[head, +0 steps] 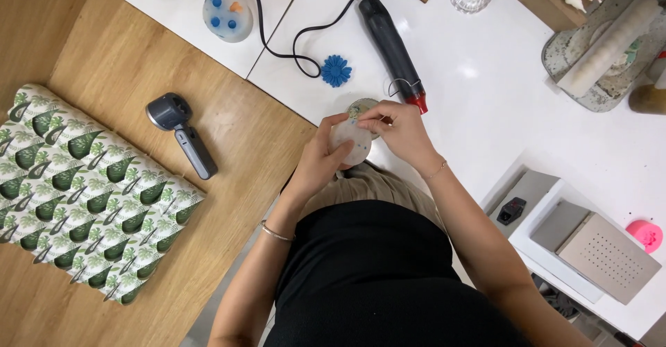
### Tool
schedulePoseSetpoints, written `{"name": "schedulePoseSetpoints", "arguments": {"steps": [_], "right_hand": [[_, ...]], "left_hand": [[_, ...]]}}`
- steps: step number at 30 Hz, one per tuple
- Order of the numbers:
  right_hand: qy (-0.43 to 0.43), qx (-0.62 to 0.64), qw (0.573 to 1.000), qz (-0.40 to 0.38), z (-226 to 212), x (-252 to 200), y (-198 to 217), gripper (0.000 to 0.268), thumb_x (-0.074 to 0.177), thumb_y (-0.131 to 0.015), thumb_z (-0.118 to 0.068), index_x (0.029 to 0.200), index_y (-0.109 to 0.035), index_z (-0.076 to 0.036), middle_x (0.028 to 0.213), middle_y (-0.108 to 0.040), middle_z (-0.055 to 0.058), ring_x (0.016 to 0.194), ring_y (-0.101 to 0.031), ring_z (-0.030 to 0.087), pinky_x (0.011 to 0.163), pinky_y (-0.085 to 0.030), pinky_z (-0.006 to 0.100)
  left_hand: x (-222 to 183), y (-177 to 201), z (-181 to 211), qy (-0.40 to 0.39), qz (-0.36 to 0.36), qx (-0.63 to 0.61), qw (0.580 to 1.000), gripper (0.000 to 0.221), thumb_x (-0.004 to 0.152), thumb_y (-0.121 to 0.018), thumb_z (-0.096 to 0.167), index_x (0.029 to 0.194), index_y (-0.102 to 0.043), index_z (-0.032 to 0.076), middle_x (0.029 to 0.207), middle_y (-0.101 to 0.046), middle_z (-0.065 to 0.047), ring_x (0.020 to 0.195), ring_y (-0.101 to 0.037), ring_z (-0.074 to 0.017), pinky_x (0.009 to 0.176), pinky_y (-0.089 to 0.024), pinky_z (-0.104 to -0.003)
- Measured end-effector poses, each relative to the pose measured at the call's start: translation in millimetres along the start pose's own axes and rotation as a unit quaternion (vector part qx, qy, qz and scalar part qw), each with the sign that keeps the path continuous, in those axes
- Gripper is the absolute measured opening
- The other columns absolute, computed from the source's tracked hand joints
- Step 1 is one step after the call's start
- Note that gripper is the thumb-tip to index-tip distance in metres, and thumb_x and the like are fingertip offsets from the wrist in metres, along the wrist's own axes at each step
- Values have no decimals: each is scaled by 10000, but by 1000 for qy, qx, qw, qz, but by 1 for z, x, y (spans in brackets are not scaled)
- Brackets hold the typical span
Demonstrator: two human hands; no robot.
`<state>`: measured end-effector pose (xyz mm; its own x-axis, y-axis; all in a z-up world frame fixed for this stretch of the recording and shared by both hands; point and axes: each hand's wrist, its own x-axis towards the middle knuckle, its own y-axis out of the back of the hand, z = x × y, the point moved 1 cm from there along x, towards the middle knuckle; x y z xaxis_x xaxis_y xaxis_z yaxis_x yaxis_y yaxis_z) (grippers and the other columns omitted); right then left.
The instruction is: Placing small wax shapes into a silicone mold and adjusting their position using a sculpting tool.
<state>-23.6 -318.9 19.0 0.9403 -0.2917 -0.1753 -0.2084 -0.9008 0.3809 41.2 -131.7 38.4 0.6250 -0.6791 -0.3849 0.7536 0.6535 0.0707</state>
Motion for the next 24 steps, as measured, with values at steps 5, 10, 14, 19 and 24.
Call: {"name": "schedulePoseSetpoints", "arguments": {"steps": [5, 10, 14, 19, 24], "right_hand": [[-39, 37, 998, -30, 0, 4, 8, 104, 892, -762, -84, 980, -787, -35, 910, -774, 58, 777, -711, 107, 718, -590, 232], [-58, 83, 994, -27, 1, 3, 12, 111, 913, -745, -90, 995, -776, -22, 915, -777, 61, 794, -702, 92, 734, -603, 228], [-44, 44, 997, -38, -13, 1, 12, 150, 915, -738, -110, 1043, -773, -40, 936, -776, 44, 766, -692, 89, 695, -579, 231], [-85, 48, 995, -36, 10, 2, 2, 126, 924, -750, -128, 985, -766, -19, 866, -753, 65, 719, -673, 101, 648, -579, 251], [-45, 35, 998, 12, 18, 0, 2, 128, 1032, -666, -135, 1072, -647, -15, 924, -734, 57, 823, -713, 92, 730, -591, 236]], "left_hand": [[1, -3, 4, 35, 4, -29, 999, 518, 965, -595, 125, 1457, -443, 61, 1123, -694, -190, 904, -738, -221, 690, -658, -315], [2, -3, 1, 42, 14, -57, 997, 499, 980, -578, 113, 1450, -434, 25, 1207, -664, -195, 995, -740, -222, 719, -678, -308], [2, -5, 5, 53, 16, -56, 997, 501, 978, -564, 114, 1452, -423, 32, 1242, -646, -189, 1039, -733, -235, 720, -629, -313], [3, -7, 1, 38, 14, -57, 998, 493, 979, -565, 109, 1444, -428, 18, 1235, -657, -192, 1042, -736, -248, 721, -631, -316], [2, -8, 1, 55, 12, -87, 995, 522, 977, -565, 110, 1471, -419, 23, 1195, -664, -169, 964, -748, -203, 723, -674, -306]]}}
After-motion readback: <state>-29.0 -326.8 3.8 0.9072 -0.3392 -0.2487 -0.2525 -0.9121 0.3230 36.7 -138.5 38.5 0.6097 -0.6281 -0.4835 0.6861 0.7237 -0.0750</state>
